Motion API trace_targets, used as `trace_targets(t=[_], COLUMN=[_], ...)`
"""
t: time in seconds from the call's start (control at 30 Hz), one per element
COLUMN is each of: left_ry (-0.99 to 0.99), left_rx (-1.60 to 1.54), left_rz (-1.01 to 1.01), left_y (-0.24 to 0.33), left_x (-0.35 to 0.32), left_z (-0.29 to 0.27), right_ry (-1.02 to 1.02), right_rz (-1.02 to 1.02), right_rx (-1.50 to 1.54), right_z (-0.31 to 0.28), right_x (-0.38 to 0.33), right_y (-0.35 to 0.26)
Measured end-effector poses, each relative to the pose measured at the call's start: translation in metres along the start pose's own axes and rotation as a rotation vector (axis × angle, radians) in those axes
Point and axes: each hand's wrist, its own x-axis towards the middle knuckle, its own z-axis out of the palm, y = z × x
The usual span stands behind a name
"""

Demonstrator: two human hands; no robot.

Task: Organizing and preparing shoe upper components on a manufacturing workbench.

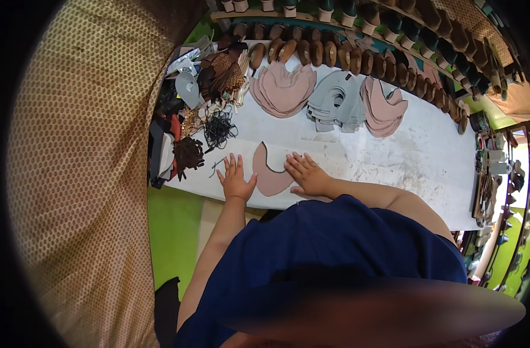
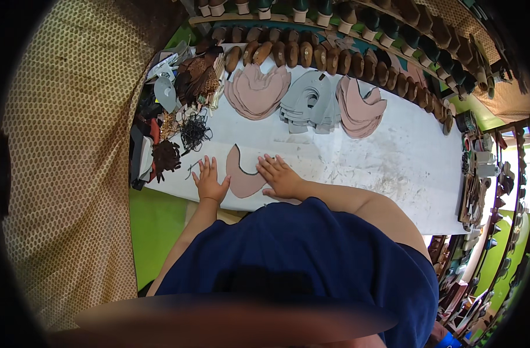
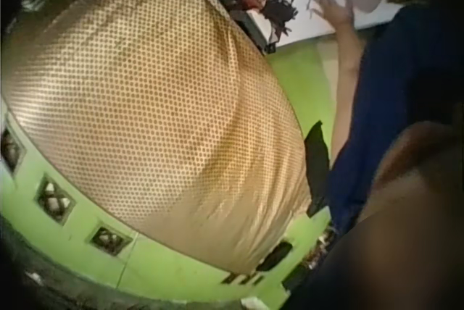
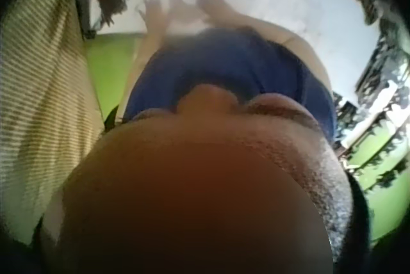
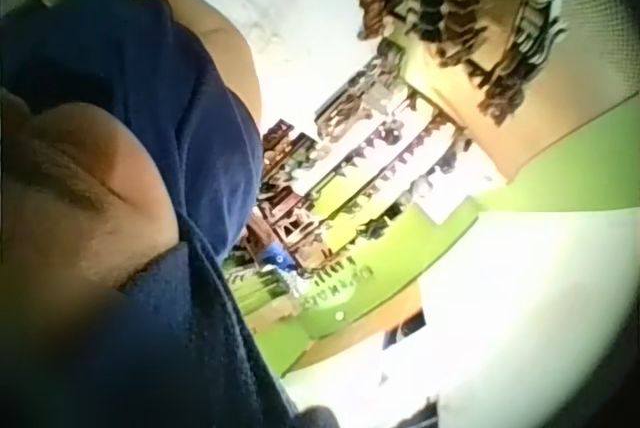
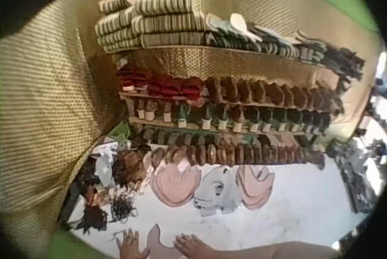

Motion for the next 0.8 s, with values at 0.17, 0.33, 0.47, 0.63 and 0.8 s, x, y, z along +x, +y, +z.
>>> trace_targets(t=[0.17,0.33,0.47,0.63,0.8], left_ry=[0.005,0.006,0.012,0.027,0.048], left_rx=[-0.002,-0.003,-0.004,-0.028,-0.029], left_rz=[-0.002,-0.004,0.000,0.004,0.012], left_y=[-0.003,-0.005,-0.004,-0.005,-0.007], left_x=[-0.001,-0.001,0.000,0.001,0.002], left_z=[0.001,0.001,0.004,0.005,0.008], right_ry=[0.034,0.026,0.000,0.059,0.176], right_rz=[-0.097,-0.242,-0.296,-0.341,-0.471], right_rx=[0.051,0.113,0.140,0.081,0.040], right_z=[-0.006,0.014,0.018,0.014,0.023], right_x=[0.005,0.016,0.028,0.042,0.065], right_y=[-0.012,-0.012,-0.015,-0.015,-0.009])
